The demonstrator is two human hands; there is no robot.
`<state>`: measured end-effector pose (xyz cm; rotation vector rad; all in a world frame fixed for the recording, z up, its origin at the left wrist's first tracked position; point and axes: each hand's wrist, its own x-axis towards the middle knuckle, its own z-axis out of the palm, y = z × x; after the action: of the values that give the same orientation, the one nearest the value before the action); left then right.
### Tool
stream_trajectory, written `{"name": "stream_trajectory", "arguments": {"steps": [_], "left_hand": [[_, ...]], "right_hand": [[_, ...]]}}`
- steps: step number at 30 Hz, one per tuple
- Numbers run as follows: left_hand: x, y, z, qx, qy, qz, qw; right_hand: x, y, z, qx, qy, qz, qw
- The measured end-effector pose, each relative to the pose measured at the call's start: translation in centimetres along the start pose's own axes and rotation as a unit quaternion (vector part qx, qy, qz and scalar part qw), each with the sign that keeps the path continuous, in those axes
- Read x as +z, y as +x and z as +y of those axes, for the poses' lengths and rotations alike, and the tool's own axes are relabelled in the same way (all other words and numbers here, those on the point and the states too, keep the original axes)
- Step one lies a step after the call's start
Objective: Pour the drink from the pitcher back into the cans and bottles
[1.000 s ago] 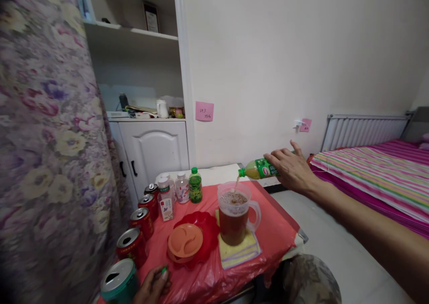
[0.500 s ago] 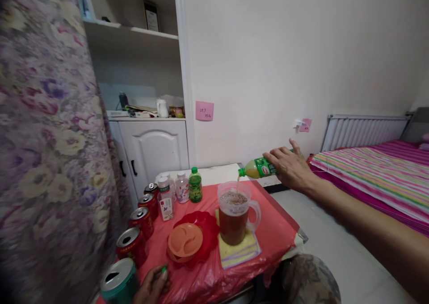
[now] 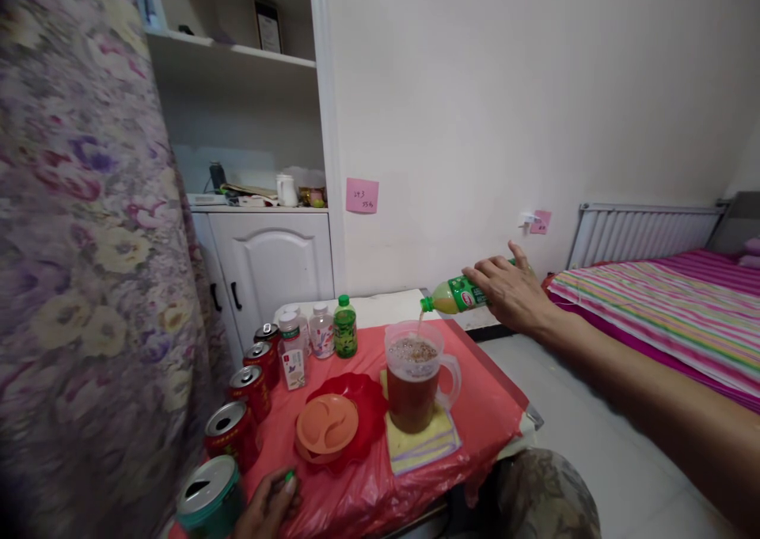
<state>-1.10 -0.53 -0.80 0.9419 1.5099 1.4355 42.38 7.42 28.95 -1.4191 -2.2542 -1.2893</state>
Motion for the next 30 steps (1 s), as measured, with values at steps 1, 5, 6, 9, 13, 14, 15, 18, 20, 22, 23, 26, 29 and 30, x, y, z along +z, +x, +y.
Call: {"name": "stream_trajectory", "arguments": {"steps": [1, 5, 6, 9, 13, 14, 15, 18, 20, 22, 23, 26, 29, 30], "left_hand": [[0.0, 0.0, 0.0, 0.002, 0.0, 0.001, 1.0], [-0.1, 0.0, -0.1, 0.005, -0.005, -0.002, 1.0], [-0.1, 0.0, -0.2, 0.004, -0.006, -0.004, 1.0], [-0.2, 0.1, -0.5, 0.006, -0.003, -0.008, 1.0], [-0.2, 0.1, -0.4, 0.003, -0.001, -0.004, 1.0], [-0.2, 0.1, -0.3, 0.003, -0.002, -0.004, 1.0], [-0.2, 0.1, -0.3, 0.003, -0.002, -0.004, 1.0], [-0.1, -0.1, -0.1, 0.008, 0.001, -0.003, 1.0], [0.0, -0.1, -0.1, 0.01, 0.005, 0.003, 1.0], [0.0, -0.1, -0.1, 0.007, 0.008, 0.005, 1.0], [-0.1, -0.1, -0.1, 0.006, 0.009, 0.004, 1.0], [-0.1, -0.1, -0.1, -0.001, 0.014, -0.003, 1.0], [-0.1, 0.0, -0.2, 0.001, 0.019, 0.0, 1.0], [-0.1, 0.0, -0.3, 0.004, 0.019, 0.001, 1.0]], "right_hand": [[0.0, 0.0, 0.0, -0.002, -0.001, 0.002, 1.0], [0.0, 0.2, 0.0, -0.006, -0.001, 0.005, 1.0], [0.1, 0.2, 0.0, -0.005, 0.0, 0.005, 1.0], [0.1, 0.4, 0.0, -0.008, -0.001, 0.007, 1.0], [0.3, 0.6, 0.0, -0.018, -0.004, 0.005, 1.0], [0.3, 0.7, -0.1, -0.02, -0.005, 0.005, 1.0], [0.3, 0.7, -0.1, -0.022, -0.006, 0.006, 1.0], [0.3, 0.9, -0.2, -0.028, -0.009, 0.013, 0.999], [0.3, 1.0, -0.2, -0.033, -0.013, 0.018, 0.999], [0.2, 1.1, -0.3, -0.035, -0.017, 0.016, 0.999], [0.2, 1.1, -0.3, -0.036, -0.017, 0.014, 0.999], [0.1, 1.3, -0.4, -0.037, -0.009, 0.013, 0.999], [0.1, 1.5, -0.5, -0.042, 0.001, 0.017, 0.999], [0.1, 1.6, -0.5, -0.044, 0.002, 0.018, 0.999]]}}
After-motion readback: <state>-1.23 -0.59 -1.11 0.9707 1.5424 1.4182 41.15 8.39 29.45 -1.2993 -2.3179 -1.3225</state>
